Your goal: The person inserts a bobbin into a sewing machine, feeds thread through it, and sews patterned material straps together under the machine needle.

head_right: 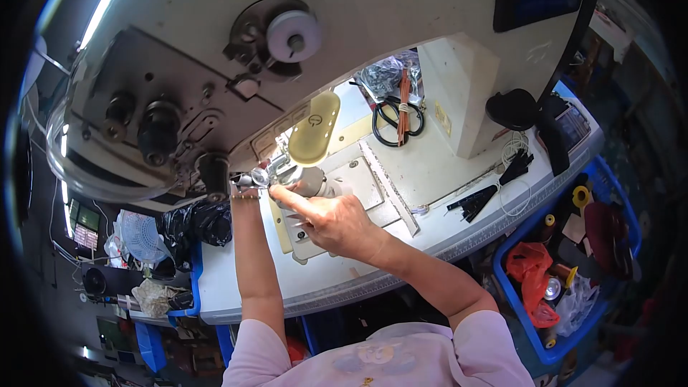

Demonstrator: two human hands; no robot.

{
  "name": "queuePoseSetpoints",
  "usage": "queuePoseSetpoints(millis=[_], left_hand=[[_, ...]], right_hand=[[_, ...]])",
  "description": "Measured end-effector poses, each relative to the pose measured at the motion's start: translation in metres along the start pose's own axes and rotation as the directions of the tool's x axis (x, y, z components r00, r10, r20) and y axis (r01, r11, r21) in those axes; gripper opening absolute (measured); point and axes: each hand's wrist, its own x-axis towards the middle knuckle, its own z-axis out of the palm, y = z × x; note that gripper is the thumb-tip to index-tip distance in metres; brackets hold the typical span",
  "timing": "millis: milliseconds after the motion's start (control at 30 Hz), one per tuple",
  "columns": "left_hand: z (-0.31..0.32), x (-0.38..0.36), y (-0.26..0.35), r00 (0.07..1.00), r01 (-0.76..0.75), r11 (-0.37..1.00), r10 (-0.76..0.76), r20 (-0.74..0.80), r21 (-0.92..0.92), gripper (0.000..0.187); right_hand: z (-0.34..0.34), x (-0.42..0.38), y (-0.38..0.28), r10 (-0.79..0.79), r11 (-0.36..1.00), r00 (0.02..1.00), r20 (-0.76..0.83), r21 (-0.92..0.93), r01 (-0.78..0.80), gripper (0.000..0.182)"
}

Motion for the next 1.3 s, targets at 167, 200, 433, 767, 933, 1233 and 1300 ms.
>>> queuePoseSetpoints(millis=[167, 200, 433, 767, 933, 1233, 1300], left_hand=[[-0.123, 0.112, 0.07, 0.846, 0.21, 0.912, 0.012, 0.532, -0.354, 0.032], [-0.137, 0.119, 0.079, 0.805, 0.258, 0.893, 0.012, 0.593, -0.369, 0.033], [-0.111, 0.079, 0.041, 0.953, 0.209, 0.978, -0.198, 0.23, -0.023, 0.033], [0.037, -0.104, -0.041, 0.967, -0.003, 0.821, 0.147, -0.206, 0.57, 0.019], [0.068, -0.148, -0.064, 0.987, -0.043, 0.818, 0.125, -0.105, 0.574, 0.016], [0.074, -0.176, -0.081, 0.985, -0.044, 0.772, 0.141, -0.103, 0.634, 0.009], [0.078, -0.179, -0.086, 0.991, -0.064, 0.75, 0.124, -0.044, 0.659, 0.009]], right_hand=[[-0.001, 0.0, 0.003, 0.001, 0.999, 1.0, 0.029, 0.048, -0.002, 0.063], [-0.001, 0.0, 0.002, 0.005, 0.998, 0.999, 0.039, 0.055, -0.007, 0.064], [-0.001, -0.001, 0.003, 0.012, 0.997, 0.998, 0.058, 0.069, -0.016, 0.064], [-0.023, -0.024, 0.05, 0.345, 0.908, 0.882, -0.322, -0.125, -0.401, 0.014], [-0.006, -0.028, 0.088, 0.598, 0.717, 0.801, -0.034, -0.423, -0.553, 0.04], [-0.005, -0.018, 0.091, 0.5, 0.745, 0.866, 0.019, -0.518, -0.419, 0.018], [-0.006, -0.018, 0.093, 0.489, 0.747, 0.872, 0.026, -0.529, -0.403, 0.017]])
